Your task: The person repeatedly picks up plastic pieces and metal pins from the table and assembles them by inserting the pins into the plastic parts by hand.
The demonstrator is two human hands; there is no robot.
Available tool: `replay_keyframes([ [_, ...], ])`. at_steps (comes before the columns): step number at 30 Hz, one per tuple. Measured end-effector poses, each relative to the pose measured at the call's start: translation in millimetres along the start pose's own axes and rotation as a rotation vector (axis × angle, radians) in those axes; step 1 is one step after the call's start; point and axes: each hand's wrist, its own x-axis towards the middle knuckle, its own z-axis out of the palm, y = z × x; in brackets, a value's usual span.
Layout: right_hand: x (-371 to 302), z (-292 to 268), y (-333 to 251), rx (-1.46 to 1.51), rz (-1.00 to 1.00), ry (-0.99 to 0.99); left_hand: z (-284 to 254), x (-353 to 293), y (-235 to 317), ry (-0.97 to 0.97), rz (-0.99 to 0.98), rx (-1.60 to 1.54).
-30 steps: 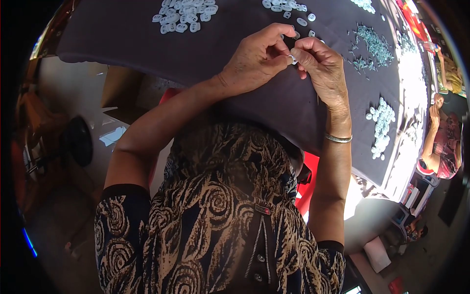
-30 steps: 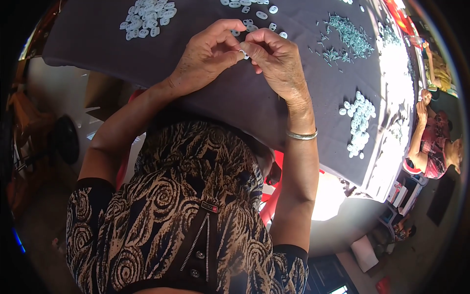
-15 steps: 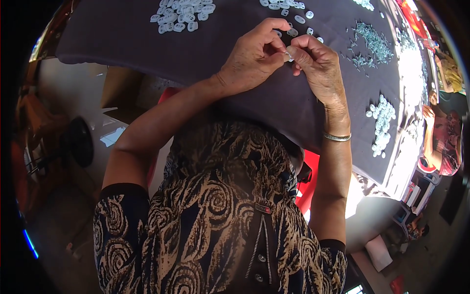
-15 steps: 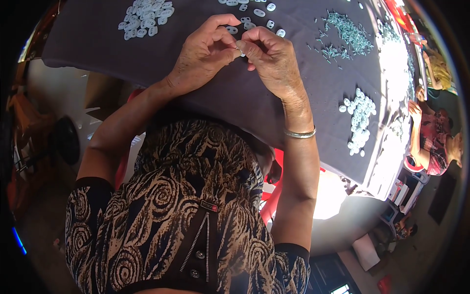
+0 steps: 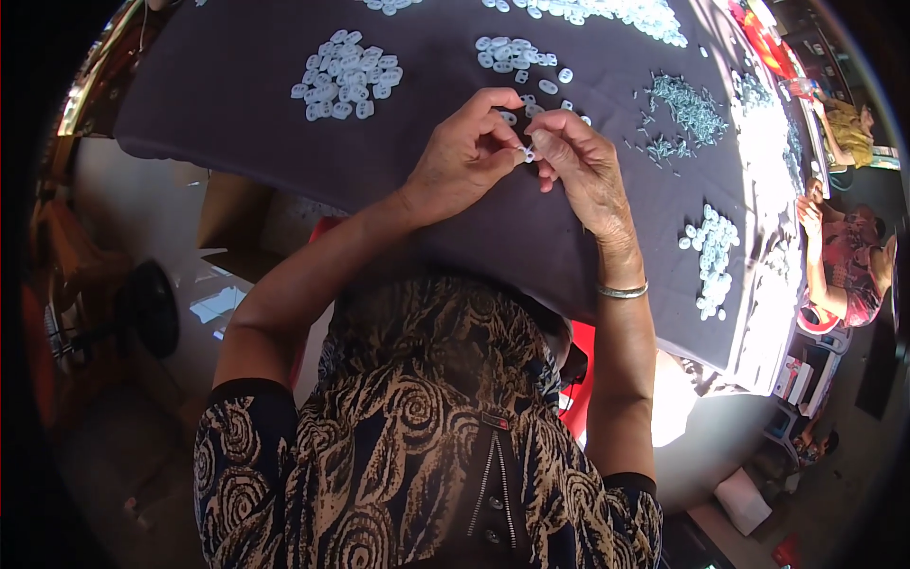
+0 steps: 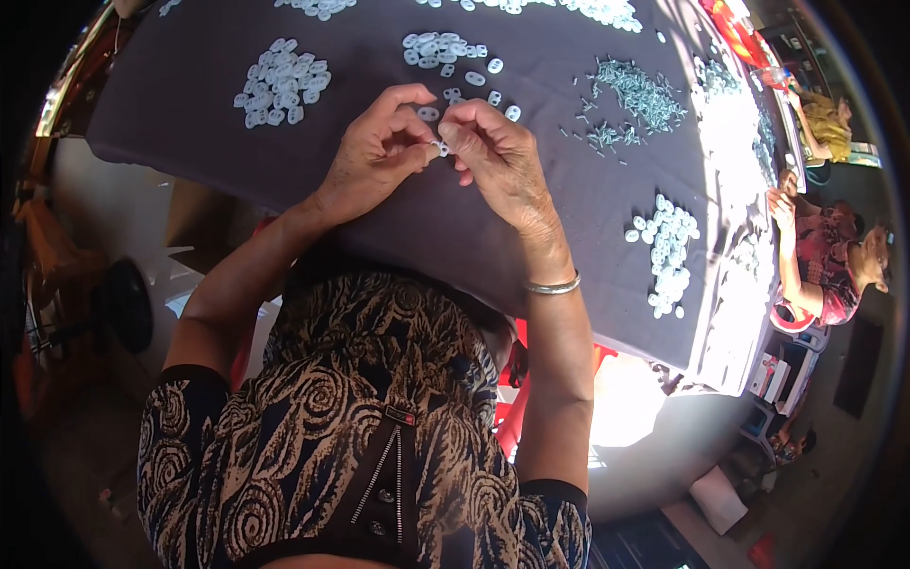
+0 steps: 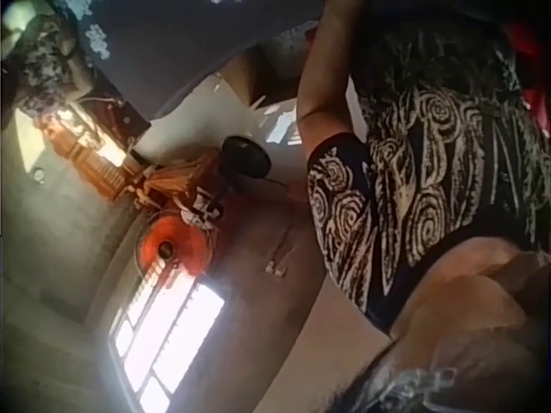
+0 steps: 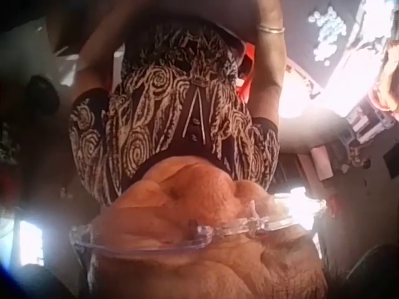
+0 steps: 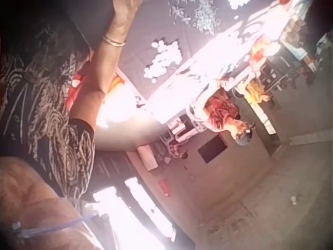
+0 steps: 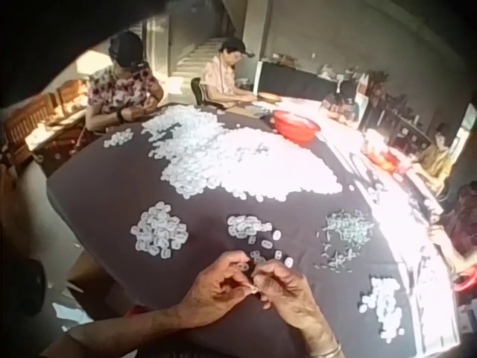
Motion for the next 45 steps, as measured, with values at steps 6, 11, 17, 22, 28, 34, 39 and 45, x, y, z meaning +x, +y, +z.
replay_keyframes([
  [6, 2.5, -5.5, -6.8, 0.182, 0.098, 0.052, -2.6, 3.5, 0.2, -0.019, -0.015, -0.032],
  [11, 2.6, -21.6, 2.7, 0.199, 0.007, 0.292, -11.4, 6.7, 3.0, 0.064, 0.002, -0.013],
  [17, 1.9, -40.9, 23.3, -0.310, -0.277, 0.345, -15.5, 8.3, -0.8, 0.124, -0.003, 0.016],
  [22, -0.3, -26.9, 8.0, -0.632, -0.314, 0.219, -15.3, 7.1, -1.7, 0.141, -0.015, 0.040],
  [28, 2.7, -24.8, 10.2, -0.808, -0.443, 0.218, -13.4, 7.1, -0.2, 0.137, -0.011, 0.018],
  [34, 0.5, -15.6, 8.7, -0.821, -0.348, 0.219, -8.8, 3.8, 0.5, 0.095, 0.010, 0.038],
  [39, -1.5, -14.3, 9.8, -0.787, -0.309, 0.202, -3.0, 0.3, 2.7, 0.047, 0.004, 0.019],
  [45, -1.3, -10.4, 11.0, -0.125, -0.127, 0.212, 2.9, -1.6, 0.7, -0.015, -0.005, -0.043],
])
